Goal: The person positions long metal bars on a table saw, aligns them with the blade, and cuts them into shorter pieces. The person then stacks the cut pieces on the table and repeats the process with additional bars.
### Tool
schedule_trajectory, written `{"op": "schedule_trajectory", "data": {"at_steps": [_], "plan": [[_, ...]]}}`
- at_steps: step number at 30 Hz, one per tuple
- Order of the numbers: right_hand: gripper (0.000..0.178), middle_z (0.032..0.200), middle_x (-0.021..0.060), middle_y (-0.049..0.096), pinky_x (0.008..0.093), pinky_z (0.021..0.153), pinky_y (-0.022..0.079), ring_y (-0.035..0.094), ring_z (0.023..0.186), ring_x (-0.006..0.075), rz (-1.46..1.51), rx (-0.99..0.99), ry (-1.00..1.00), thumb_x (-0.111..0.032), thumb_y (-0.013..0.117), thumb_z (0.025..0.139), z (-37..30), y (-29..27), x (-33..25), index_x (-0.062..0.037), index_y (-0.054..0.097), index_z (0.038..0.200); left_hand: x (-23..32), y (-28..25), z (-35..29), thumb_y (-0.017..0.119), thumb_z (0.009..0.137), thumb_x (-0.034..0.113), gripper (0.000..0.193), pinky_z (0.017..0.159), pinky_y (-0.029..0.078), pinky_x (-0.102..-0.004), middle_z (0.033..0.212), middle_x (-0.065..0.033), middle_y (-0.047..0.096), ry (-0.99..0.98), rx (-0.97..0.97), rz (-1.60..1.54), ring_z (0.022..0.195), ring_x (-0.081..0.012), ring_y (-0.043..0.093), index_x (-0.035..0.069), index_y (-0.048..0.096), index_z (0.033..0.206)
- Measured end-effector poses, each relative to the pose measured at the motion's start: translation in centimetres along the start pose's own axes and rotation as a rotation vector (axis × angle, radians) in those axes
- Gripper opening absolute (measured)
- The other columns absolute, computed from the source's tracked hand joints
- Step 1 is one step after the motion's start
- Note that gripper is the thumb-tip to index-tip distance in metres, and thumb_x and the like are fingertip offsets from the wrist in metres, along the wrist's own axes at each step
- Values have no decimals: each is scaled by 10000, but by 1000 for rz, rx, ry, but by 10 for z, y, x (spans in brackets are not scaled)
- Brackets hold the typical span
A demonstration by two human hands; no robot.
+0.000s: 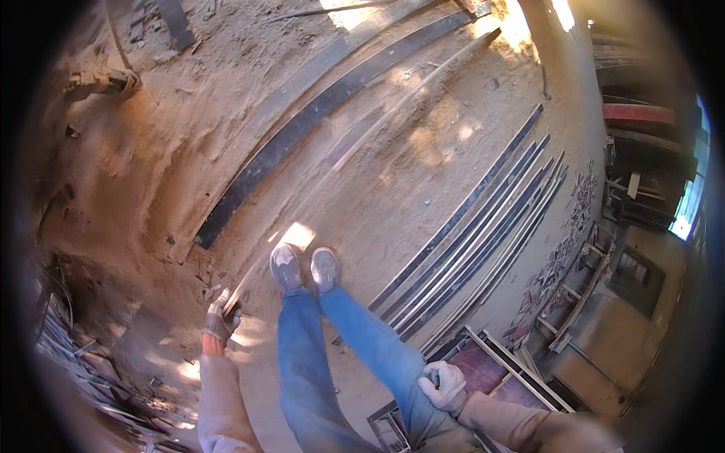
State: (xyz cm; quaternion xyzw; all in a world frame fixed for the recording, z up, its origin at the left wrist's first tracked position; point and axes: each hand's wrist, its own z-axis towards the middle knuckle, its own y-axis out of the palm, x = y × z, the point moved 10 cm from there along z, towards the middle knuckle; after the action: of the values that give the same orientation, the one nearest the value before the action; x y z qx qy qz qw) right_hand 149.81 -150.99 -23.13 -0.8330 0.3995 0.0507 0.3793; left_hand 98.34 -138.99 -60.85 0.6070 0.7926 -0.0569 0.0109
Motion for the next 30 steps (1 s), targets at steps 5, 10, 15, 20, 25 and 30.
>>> {"op": "schedule_trajectory", "data": {"at_steps": [5,10,15,20,25,30], "plan": [[315,746,100,669,475,648,544,671,659,311,8,-89,86,-277,806,914,0,2,-3,-71,652,1097,37,26,-17,755,970,49,450,758,666,-389,1179,-65,735,338,-220,-156,948,-239,750,136,621,1391],[284,949,160,768,509,811,574,746,868,392,-80,-113,132,-353,714,1005,51,0,-22,-111,675,1148,47,31,-50,708,952,-87,425,839,675,-394,1187,-66,723,647,-106,31,978,-213,734,35,670,1357],[475,1237,232,759,443,1015,565,731,1183,335,367,35,315,-436,677,1063,176,10,-24,-74,654,1370,35,43,-146,729,923,-93,351,826,610,-309,1098,-32,743,908,116,222,961,-155,704,20,726,1255],[537,1206,122,708,421,827,644,733,968,238,910,-16,474,-414,712,1060,274,21,-37,-89,560,1460,18,65,-272,779,886,-66,330,897,584,-329,1035,-87,783,1158,329,400,959,-196,741,70,774,1187],[777,1485,261,584,545,1155,502,601,1349,402,191,362,-2,-441,765,1010,288,-96,-112,-36,446,1591,15,53,-402,860,855,-41,356,904,581,-320,1072,-97,793,1239,352,484,988,-189,736,37,761,1188],[1072,1768,147,273,559,1316,247,289,1608,393,-713,369,-638,-356,834,878,242,-138,-249,-193,229,1748,13,-13,-552,888,856,-17,533,977,593,-328,1170,-130,803,1190,374,65,1084,-201,756,19,693,1351]]}}
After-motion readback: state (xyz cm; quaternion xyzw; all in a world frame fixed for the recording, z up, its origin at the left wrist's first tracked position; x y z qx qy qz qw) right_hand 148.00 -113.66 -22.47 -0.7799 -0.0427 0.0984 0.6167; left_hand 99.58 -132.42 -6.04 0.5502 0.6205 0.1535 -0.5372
